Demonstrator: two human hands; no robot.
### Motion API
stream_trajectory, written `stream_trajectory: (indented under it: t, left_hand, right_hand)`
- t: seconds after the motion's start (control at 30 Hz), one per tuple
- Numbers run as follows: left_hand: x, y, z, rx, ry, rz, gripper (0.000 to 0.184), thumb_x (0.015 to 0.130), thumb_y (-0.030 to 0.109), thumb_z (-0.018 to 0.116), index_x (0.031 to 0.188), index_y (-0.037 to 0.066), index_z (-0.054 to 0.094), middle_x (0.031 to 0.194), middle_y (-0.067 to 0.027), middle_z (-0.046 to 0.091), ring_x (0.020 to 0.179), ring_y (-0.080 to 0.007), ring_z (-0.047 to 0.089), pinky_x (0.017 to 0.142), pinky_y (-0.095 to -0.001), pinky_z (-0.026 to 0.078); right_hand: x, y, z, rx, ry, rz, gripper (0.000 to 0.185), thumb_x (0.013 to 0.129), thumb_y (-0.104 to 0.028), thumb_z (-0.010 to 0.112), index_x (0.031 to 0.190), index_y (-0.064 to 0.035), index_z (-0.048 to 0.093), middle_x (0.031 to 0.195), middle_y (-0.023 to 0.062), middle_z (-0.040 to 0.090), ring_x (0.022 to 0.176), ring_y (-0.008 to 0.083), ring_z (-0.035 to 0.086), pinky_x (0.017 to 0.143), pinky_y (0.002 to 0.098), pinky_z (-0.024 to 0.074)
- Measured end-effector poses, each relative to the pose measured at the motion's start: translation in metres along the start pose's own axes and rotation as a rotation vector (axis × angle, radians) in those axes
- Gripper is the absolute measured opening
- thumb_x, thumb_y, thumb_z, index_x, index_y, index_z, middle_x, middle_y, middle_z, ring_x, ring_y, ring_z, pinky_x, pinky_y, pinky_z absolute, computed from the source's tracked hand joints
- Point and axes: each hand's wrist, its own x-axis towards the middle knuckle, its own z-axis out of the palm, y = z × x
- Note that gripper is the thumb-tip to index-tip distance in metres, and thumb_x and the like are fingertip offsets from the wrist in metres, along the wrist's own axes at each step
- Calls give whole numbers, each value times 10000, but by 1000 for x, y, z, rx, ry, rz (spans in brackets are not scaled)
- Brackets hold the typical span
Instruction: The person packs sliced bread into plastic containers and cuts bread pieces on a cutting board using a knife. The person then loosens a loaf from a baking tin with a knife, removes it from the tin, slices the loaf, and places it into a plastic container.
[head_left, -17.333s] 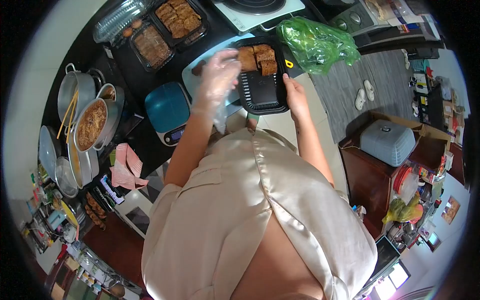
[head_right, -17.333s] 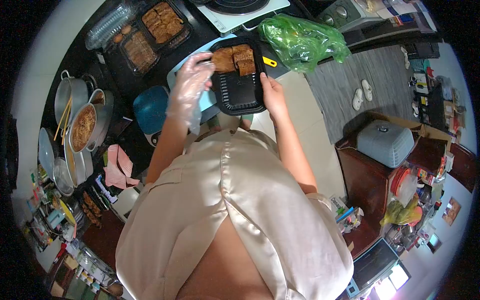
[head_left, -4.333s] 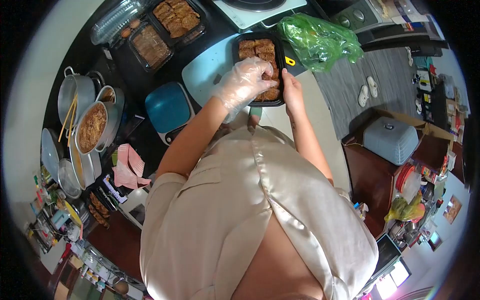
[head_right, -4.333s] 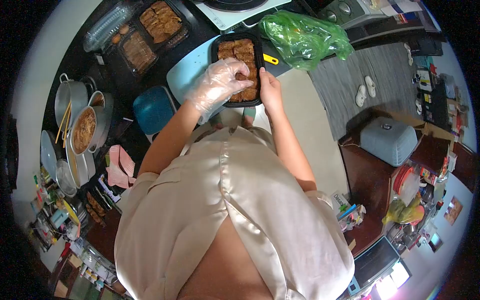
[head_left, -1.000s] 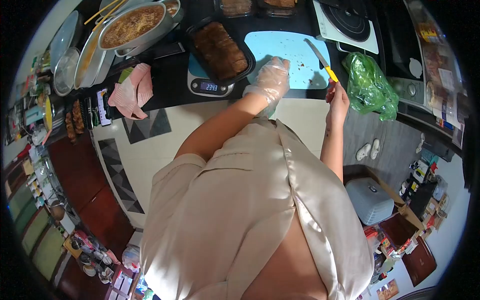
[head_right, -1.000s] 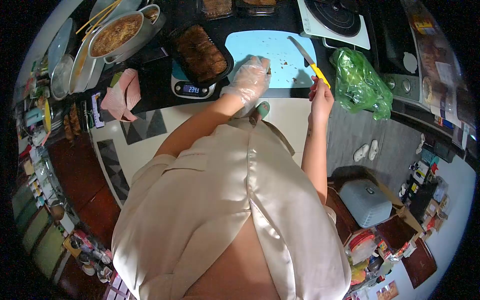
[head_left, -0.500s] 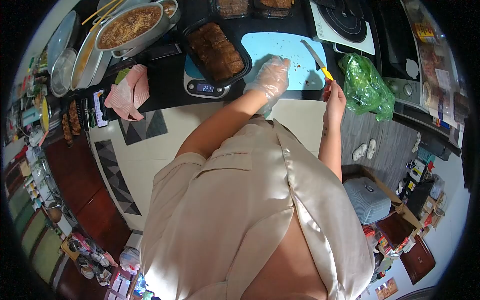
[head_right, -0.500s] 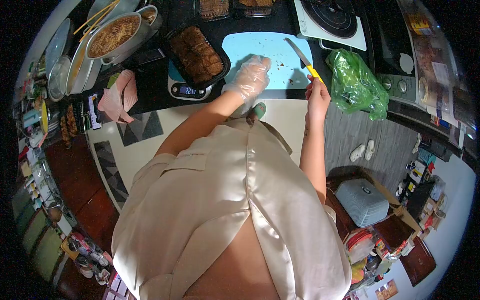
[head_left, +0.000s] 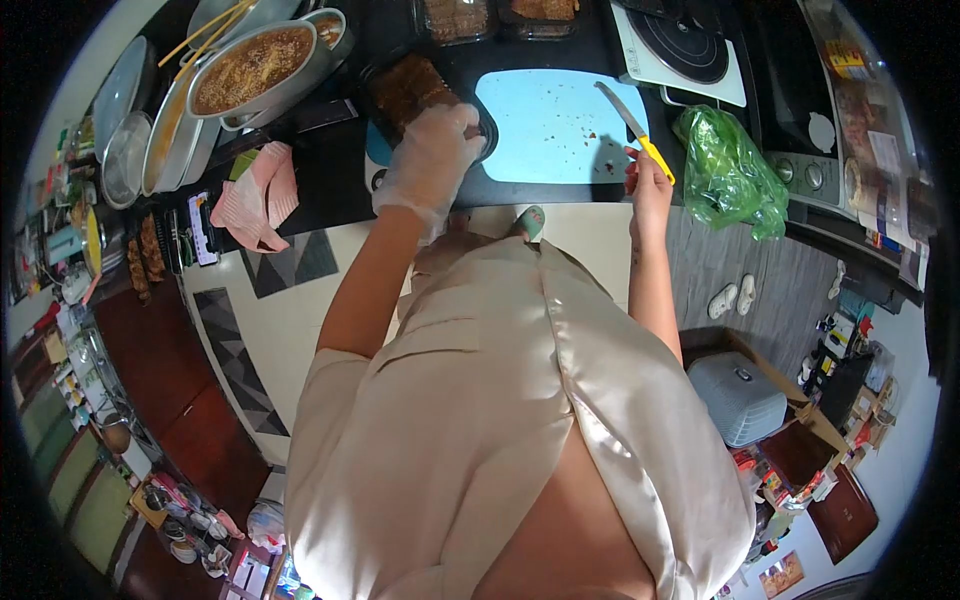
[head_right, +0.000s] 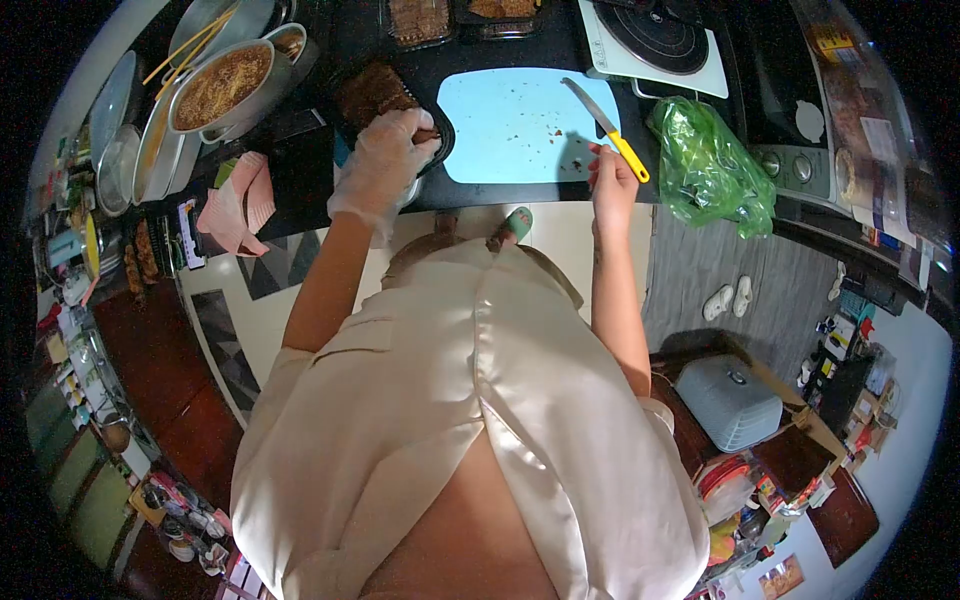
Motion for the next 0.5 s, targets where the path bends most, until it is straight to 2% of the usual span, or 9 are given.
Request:
stream_trajectory:
  t: [0.03, 0.17, 0.23, 0.27, 0.33, 0.4, 0.43, 0.5]
  left_hand:
    - [-2, 0, -4, 29, -69, 6, 248, 833, 184, 720, 1030, 51, 651, 1037, -166, 653, 980, -336, 632, 851, -420, 507]
    - [-8, -9, -15, 37, -40, 50, 275, 844, 188, 710, 1080, 58, 658, 1067, -165, 639, 983, -325, 630, 829, -409, 512]
    - [-12, -20, -30, 5, 215, 36, 225, 858, 193, 664, 1052, 79, 673, 969, -155, 652, 960, -323, 633, 865, -426, 497]
    - [-14, -23, -37, 6, 215, 34, 225, 858, 193, 664, 1052, 79, 673, 969, -155, 652, 960, -323, 633, 865, -426, 497]
    - [-18, -25, -52, -172, 213, -306, 230, 875, 212, 639, 1060, 80, 671, 974, -158, 650, 983, -311, 627, 885, -425, 495]
    - [-21, -29, -49, -181, 223, -267, 228, 877, 218, 635, 1053, 80, 675, 975, -158, 649, 1000, -310, 619, 882, -423, 494]
    - [-23, -23, -44, -136, 181, -158, 215, 873, 205, 641, 1042, 78, 677, 983, -156, 649, 988, -313, 619, 866, -425, 495]
    - [-24, -18, -23, -37, 131, 76, 186, 849, 178, 659, 1003, 74, 679, 971, -161, 636, 934, -329, 614, 823, -435, 494]
  right_hand:
    - [0, -1, 5, -5, -12, -5, 290, 995, -287, 559, 890, -54, 697, 797, -30, 631, 600, 30, 449, 534, 197, 352]
    - [-1, -9, 28, -25, -81, -16, 296, 996, -290, 552, 939, -52, 719, 760, -33, 598, 628, 42, 452, 568, 206, 358]
    - [1, -5, 39, -126, -140, -54, 300, 998, -282, 545, 1002, -48, 732, 752, -28, 583, 662, 53, 477, 599, 213, 386]
    - [0, -1, 47, -164, -199, -72, 289, 991, -273, 552, 1015, -42, 724, 765, -18, 600, 656, 63, 497, 614, 219, 421]
    - [-5, 7, 66, -225, -360, -14, 281, 981, -266, 561, 1065, -42, 708, 810, 4, 643, 669, 71, 546, 617, 219, 452]
    - [-12, 19, 90, -194, -539, 31, 279, 972, -250, 570, 1121, -43, 682, 860, 26, 676, 685, 76, 586, 609, 221, 473]
    - [-13, 19, 100, -216, -603, 82, 283, 972, -236, 571, 1154, -41, 664, 890, 33, 686, 689, 81, 604, 606, 225, 484]
    - [-15, 21, 118, -172, -593, 111, 283, 974, -213, 566, 1180, -38, 651, 884, 18, 669, 675, 80, 599, 590, 228, 486]
